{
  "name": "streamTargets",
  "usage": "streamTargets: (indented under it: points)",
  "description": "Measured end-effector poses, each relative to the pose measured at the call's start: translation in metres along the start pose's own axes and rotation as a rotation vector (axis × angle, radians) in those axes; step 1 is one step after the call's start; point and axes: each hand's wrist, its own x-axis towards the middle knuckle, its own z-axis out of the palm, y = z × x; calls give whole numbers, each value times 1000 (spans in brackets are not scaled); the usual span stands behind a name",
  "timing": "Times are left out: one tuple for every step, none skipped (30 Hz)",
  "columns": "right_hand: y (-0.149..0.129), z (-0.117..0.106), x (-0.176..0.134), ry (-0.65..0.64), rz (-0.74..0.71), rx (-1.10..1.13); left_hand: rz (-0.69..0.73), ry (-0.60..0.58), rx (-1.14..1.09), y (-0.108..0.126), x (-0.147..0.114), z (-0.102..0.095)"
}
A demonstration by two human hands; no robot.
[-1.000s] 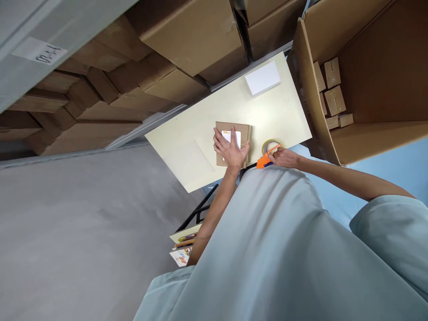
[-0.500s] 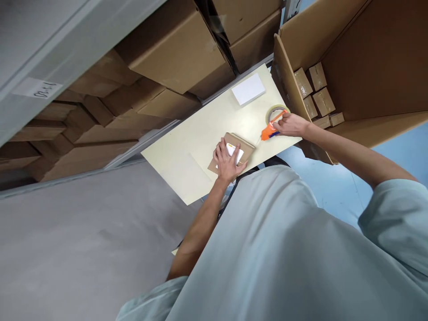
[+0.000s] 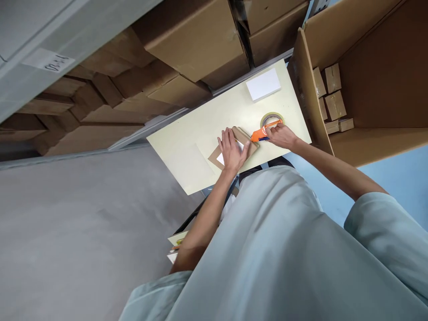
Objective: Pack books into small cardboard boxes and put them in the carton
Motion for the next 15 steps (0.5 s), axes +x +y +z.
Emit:
streamTargets:
  points:
    - [-6, 0, 0, 0, 39, 20, -68, 50, -3, 7, 1, 6]
    - [-13, 0, 0, -4, 77, 40, -120, 90, -7, 12, 3, 10]
    - [-20, 1, 0, -10, 112, 59, -152, 119, -10, 17, 4, 14]
    - [-27, 1, -1, -14, 141, 76, -166, 135, -9, 19, 4, 17]
    - [-34, 3, -3, -17, 163, 89, -165, 140, -6, 21, 4, 18]
    - [-41, 5, -5, -19, 178, 98, -155, 137, 1, 20, 4, 18]
    - [-47, 7, -7, -20, 185, 104, -140, 129, 7, 19, 3, 17]
    - [-53, 10, -10, -18, 185, 107, -121, 117, 12, 15, 2, 16]
    - [-57, 12, -12, -14, 179, 108, -99, 104, 15, 11, 0, 14]
    - [-61, 15, -15, -6, 167, 107, -71, 87, 15, 7, -2, 12]
    - [-63, 18, -18, 3, 152, 107, -35, 67, 16, 1, -4, 11]
    - [-65, 20, -20, 10, 130, 109, 11, 41, 18, -4, -6, 10]
    - [-66, 22, -23, 13, 107, 112, 63, 13, 21, -10, -8, 10]
    - [-66, 23, -25, 9, 81, 114, 118, -16, 24, -16, -9, 10]
    - [-65, 24, -27, 1, 53, 112, 172, -39, 25, -21, -11, 11]
